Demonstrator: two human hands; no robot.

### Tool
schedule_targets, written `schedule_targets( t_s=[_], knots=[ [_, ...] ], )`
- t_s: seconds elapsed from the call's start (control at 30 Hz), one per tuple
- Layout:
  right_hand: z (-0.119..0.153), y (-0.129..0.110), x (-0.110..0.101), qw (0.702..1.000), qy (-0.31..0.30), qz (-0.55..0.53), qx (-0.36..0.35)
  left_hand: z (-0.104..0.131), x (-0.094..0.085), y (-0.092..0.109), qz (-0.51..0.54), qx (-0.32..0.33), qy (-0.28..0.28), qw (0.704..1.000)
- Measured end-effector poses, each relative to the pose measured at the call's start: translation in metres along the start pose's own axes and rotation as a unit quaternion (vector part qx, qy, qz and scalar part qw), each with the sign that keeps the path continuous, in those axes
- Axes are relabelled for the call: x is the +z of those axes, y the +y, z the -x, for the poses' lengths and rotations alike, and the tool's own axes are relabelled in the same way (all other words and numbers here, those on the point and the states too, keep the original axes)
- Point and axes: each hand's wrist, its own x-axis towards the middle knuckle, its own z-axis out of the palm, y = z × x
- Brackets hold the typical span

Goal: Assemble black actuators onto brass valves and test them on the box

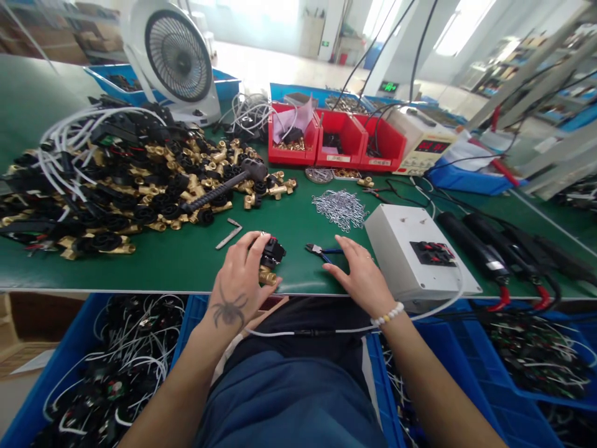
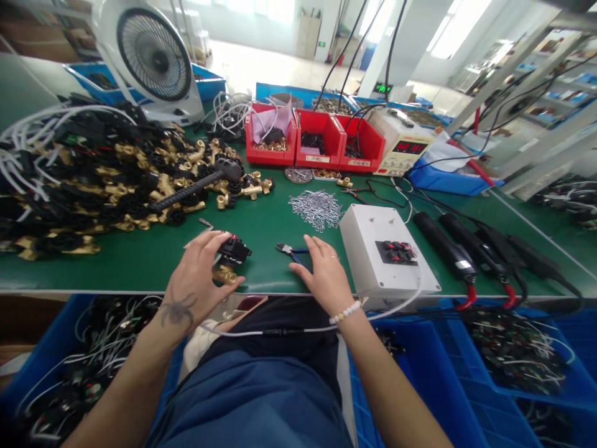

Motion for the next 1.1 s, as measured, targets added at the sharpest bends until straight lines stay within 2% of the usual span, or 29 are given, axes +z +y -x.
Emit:
schedule_targets(
  t_s=[0.1,0.2,0.33,0.43,0.5,0.57,0.67,0.77,0.83,0.9,1.0,1.03,1.1],
  knots=[
    [0.001,0.018,0.004,0.990,-0.027,0.123,-0.057,-0.001,0.005,-0.004,-0.032,0.036,-0.074,0.996],
    [0.002,0.014,0.002,0.984,-0.030,0.163,-0.066,0.001,0.008,-0.002,0.019,0.046,-0.096,0.994],
    [-0.001,0.006,-0.012,0.997,-0.049,-0.019,0.049,0.008,0.012,-0.001,0.086,-0.042,-0.055,0.994],
    [-0.003,-0.001,-0.027,0.973,-0.107,-0.179,0.101,0.013,0.017,-0.005,0.146,-0.099,-0.073,0.982],
    [-0.004,-0.010,-0.038,0.951,-0.153,-0.250,0.095,0.015,0.019,-0.010,0.185,-0.128,-0.103,0.969],
    [-0.006,-0.022,-0.047,0.957,-0.138,-0.251,0.044,0.015,0.020,-0.013,0.212,-0.154,-0.125,0.957],
    [-0.012,-0.037,-0.050,0.982,-0.016,-0.174,-0.075,0.013,0.019,-0.015,0.231,-0.166,-0.144,0.948],
    [-0.017,-0.043,-0.042,0.976,0.088,-0.146,-0.138,0.012,0.017,-0.015,0.236,-0.151,-0.149,0.948],
    [-0.019,-0.042,-0.031,0.971,0.118,-0.126,-0.164,0.011,0.017,-0.015,0.239,-0.141,-0.147,0.949],
    [-0.019,-0.038,-0.020,0.975,0.083,-0.080,-0.189,0.011,0.017,-0.015,0.242,-0.133,-0.144,0.950],
    [-0.020,-0.033,-0.012,0.976,-0.022,-0.004,-0.217,0.009,0.017,-0.018,0.249,-0.124,-0.142,0.950],
    [-0.021,-0.033,-0.013,0.976,-0.036,-0.001,-0.216,0.009,0.017,-0.019,0.251,-0.122,-0.143,0.950],
    [-0.023,-0.035,-0.020,0.978,-0.017,-0.040,-0.202,0.008,0.017,-0.020,0.253,-0.121,-0.146,0.949]
  ],
)
